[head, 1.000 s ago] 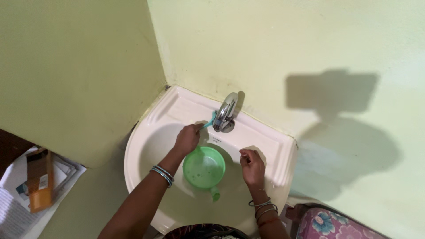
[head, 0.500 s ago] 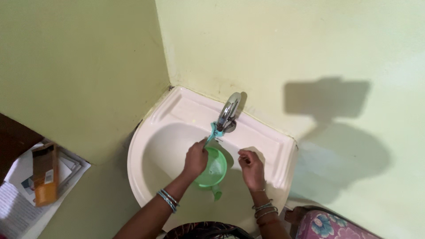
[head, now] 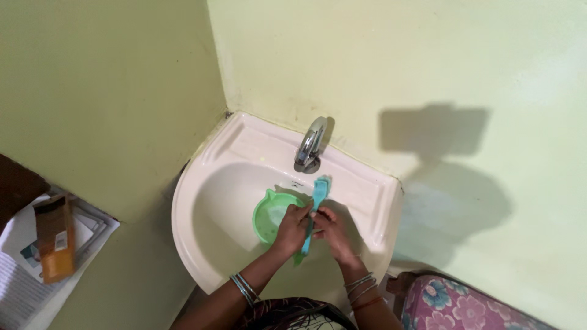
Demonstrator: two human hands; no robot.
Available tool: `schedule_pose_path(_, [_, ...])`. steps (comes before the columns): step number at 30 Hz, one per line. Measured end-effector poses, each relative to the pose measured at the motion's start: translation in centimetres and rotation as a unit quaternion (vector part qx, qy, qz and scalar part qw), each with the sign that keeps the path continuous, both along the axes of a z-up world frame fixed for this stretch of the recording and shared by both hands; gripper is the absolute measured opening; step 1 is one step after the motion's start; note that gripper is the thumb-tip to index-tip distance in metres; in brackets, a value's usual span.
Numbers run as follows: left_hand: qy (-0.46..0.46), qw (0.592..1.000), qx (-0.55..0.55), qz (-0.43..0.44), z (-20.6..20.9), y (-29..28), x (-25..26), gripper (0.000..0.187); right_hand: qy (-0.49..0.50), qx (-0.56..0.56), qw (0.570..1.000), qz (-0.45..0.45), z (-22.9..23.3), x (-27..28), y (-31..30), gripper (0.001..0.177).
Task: The person cleans a bathroom sink and faucet using a brush and soapy water from a small green container.
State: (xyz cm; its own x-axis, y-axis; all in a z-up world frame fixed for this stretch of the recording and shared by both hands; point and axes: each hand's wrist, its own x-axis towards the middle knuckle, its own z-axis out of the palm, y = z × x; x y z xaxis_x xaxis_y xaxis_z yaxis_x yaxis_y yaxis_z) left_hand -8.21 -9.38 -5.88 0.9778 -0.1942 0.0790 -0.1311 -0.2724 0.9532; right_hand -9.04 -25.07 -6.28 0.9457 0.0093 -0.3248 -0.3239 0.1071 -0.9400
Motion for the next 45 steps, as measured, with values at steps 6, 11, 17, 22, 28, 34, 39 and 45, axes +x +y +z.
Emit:
schedule_pose_path(6, [-0.004, 0.998, -0.055, -0.003, 1.9, 0.1, -1.7, 0.051, 0.022, -0.014, 0.995, -0.099, -0.9, 2.0, -2.5, 0.036])
schedule_pose_path(11, [-0.023, 0.996, -0.085, 0.016, 3.8, 4.0, -3.8, 0.045, -0.022, -0.057, 0.987, -0.146, 1.1, 3.3, -3.5, 0.039])
schedule_pose_path(17, [0.047, 0.994, -0.064, 0.079, 4.6, 10.0, -4.9, 0.038, -0.127, -0.239, 0.954, -0.129, 3.4, 1.6, -4.0, 0.037])
schedule_pose_path(22, [0.048, 0.995, -0.050, 0.070, 3.8, 11.2, -5.1, 0.038, -0.297, -0.576, 0.749, -0.138, 3.0, 3.3, -2.1, 0.029])
schedule_pose_path(28, [0.021, 0.999, -0.030, 0.027, 4.0, 10.9, -5.4, 0.038, -0.195, -0.674, 0.705, -0.107, 5.8, 5.4, 1.2, 0.033])
schedule_pose_path(34, [-0.079, 0.995, 0.044, 0.044, 2.9, 11.1, -5.7, 0.041, -0.114, -0.646, 0.755, 0.004, 8.2, 1.1, -0.5, 0.036])
schedule_pose_path(39, [-0.103, 0.988, 0.095, 0.065, 2.7, 11.5, -6.5, 0.048, -0.041, -0.670, 0.740, -0.053, 7.7, 0.7, -0.9, 0.037])
schedule_pose_path(45, [-0.036, 0.987, 0.139, 0.075, 2.4, 12.1, -7.6, 0.066, -0.147, -0.640, 0.750, -0.076, 8.1, 4.3, 0.1, 0.033])
